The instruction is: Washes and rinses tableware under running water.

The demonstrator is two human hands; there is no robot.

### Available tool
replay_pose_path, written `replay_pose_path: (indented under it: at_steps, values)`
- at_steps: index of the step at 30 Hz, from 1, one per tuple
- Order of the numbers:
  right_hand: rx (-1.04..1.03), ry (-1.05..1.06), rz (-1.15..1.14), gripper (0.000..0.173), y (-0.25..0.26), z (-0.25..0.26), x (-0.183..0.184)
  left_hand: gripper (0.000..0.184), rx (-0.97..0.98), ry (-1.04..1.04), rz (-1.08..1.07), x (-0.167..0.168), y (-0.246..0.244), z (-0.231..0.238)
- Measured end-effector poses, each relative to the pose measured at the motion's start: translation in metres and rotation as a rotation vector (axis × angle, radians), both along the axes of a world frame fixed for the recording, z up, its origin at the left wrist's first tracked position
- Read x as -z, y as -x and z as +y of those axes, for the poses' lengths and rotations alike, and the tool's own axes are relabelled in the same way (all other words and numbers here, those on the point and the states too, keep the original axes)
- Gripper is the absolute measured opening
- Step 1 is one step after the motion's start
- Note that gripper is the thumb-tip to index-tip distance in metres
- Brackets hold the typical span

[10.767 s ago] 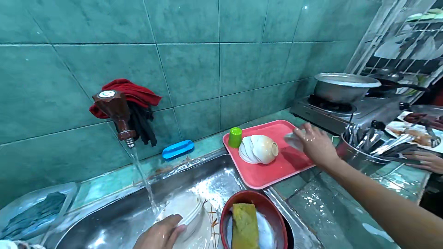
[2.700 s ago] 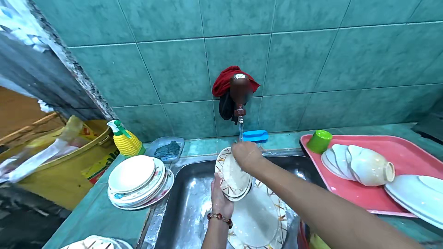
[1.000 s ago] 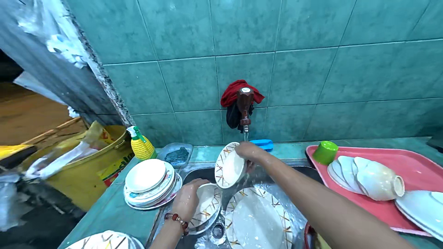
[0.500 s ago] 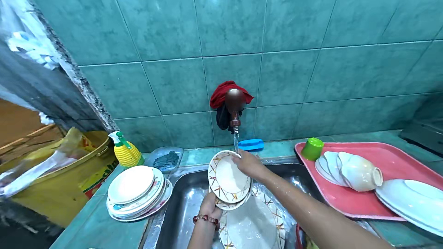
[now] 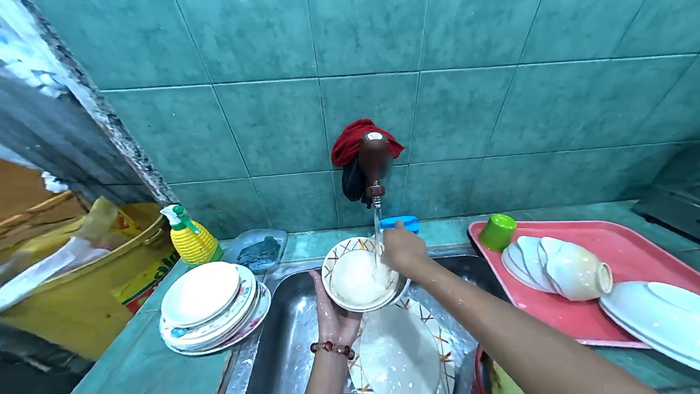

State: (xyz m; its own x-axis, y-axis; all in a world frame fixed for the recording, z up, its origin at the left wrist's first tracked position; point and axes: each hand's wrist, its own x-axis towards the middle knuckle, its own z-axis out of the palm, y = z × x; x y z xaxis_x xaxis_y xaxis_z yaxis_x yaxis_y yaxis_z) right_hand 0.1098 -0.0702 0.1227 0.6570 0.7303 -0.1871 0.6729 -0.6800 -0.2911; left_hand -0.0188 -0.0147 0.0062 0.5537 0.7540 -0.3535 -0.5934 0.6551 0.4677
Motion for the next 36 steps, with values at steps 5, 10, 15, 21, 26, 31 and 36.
replay_pose_path:
  at_steps: [5,10,15,21,26,31,36]
  values:
    - [-0.048,0.023,0.059,0.033,0.001,0.002,-0.005,0.073,0.000,0.007,-0.080,0.013,0.009,0.003]
    - [-0.138,-0.031,-0.052,0.032,0.010,0.004,0.001,0.061,-0.018,0.006,-0.092,0.026,0.010,0.007]
    - [-0.165,-0.168,-0.260,0.034,0.021,-0.003,0.000,0.057,0.037,0.065,0.074,0.026,0.002,-0.001]
    - [-0.257,-0.132,-0.460,0.046,0.039,-0.015,-0.013,0.058,-0.072,0.152,-0.011,0.023,-0.020,-0.025]
    - [-0.246,-0.242,-0.358,0.050,0.043,-0.028,-0.010,0.044,0.019,0.150,0.145,0.026,-0.039,-0.024]
    - [-0.499,-0.471,-0.511,0.036,0.057,-0.045,0.022,0.053,0.017,-0.001,0.217,0.020,-0.031,-0.034]
    - [-0.578,-0.561,-0.408,0.035,0.066,-0.070,0.043,0.039,0.379,-0.673,0.874,0.046,0.025,-0.047]
